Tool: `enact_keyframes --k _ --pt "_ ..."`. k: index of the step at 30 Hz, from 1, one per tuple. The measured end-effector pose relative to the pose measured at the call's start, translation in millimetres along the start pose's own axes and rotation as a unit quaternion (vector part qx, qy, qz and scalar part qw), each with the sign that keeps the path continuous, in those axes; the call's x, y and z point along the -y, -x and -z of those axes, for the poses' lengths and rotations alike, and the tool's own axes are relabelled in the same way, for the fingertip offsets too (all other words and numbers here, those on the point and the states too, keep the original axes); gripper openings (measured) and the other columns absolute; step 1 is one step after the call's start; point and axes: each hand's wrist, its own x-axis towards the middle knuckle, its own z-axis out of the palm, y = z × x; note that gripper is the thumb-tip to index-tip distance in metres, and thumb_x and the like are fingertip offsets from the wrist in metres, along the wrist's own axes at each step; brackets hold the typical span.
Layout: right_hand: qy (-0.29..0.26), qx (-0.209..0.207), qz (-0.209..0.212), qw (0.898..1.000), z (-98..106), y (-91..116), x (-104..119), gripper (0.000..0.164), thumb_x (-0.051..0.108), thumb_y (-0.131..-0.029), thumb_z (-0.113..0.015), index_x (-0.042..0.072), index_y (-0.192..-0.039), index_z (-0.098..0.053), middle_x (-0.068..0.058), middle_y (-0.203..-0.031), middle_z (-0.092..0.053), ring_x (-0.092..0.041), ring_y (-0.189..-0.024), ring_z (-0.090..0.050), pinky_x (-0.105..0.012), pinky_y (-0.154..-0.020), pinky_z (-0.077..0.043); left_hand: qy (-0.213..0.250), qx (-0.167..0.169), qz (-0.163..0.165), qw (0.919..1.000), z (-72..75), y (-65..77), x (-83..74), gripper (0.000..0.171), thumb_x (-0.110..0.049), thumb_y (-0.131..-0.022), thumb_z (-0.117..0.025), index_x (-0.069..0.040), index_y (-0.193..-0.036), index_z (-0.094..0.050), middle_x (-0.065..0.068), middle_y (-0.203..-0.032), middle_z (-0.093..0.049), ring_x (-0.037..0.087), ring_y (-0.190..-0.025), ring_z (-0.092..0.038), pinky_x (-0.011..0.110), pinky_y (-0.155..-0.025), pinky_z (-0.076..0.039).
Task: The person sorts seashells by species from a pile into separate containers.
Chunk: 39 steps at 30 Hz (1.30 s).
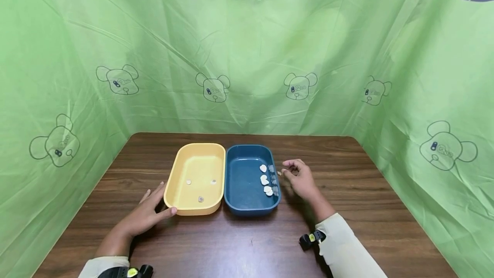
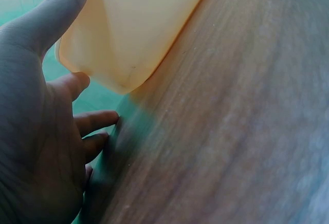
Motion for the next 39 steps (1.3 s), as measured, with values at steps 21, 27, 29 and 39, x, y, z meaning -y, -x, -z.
enact_keyframes --k 21,27,29,39 --pt "0.119 0.034 -0.021 0.992 -5 -11 -37 0.019 0.008 -0.100 -0.076 -0.001 -0.118 -0.076 -0.020 -0.122 -0.069 -0.037 -0.121 -0.062 -0.054 -0.111 -0.044 0.007 0.001 0.003 1.0000 -0.6 0.8 0.3 0.094 -0.036 -0.098 -0.077 -0.010 -0.173 -0.029 0.037 -0.175 -0.026 0.070 -0.159 -0.016 0.086 -0.125 -0.002" --pt "0.168 0.033 -0.010 0.985 -8 -13 -42 0.022 0.020 -0.100 -0.081 0.006 -0.116 -0.078 -0.016 -0.126 -0.070 -0.038 -0.125 -0.055 -0.065 -0.107 -0.030 0.003 0.003 0.001 1.0000 0.4 -0.1 0.3 0.094 -0.036 -0.097 -0.077 -0.010 -0.173 -0.029 0.036 -0.175 -0.027 0.070 -0.159 -0.017 0.086 -0.125 -0.003" --pt "0.173 0.035 -0.009 0.984 -9 -13 -42 0.022 0.021 -0.099 -0.082 0.008 -0.116 -0.079 -0.015 -0.124 -0.070 -0.037 -0.123 -0.055 -0.064 -0.104 -0.031 0.004 0.003 0.001 1.0000 0.8 0.6 -0.4 0.093 -0.036 -0.097 -0.077 -0.010 -0.173 -0.029 0.036 -0.175 -0.027 0.070 -0.159 -0.017 0.086 -0.125 -0.003" --pt "0.183 0.036 -0.004 0.982 -9 -14 -43 0.021 0.020 -0.094 -0.086 0.012 -0.114 -0.083 -0.013 -0.121 -0.070 -0.035 -0.119 -0.055 -0.061 -0.097 -0.032 0.007 0.003 0.002 1.0000 -0.2 0.6 -0.1 0.092 -0.036 -0.098 -0.077 -0.010 -0.173 -0.030 0.036 -0.175 -0.026 0.070 -0.159 -0.016 0.087 -0.124 -0.002"
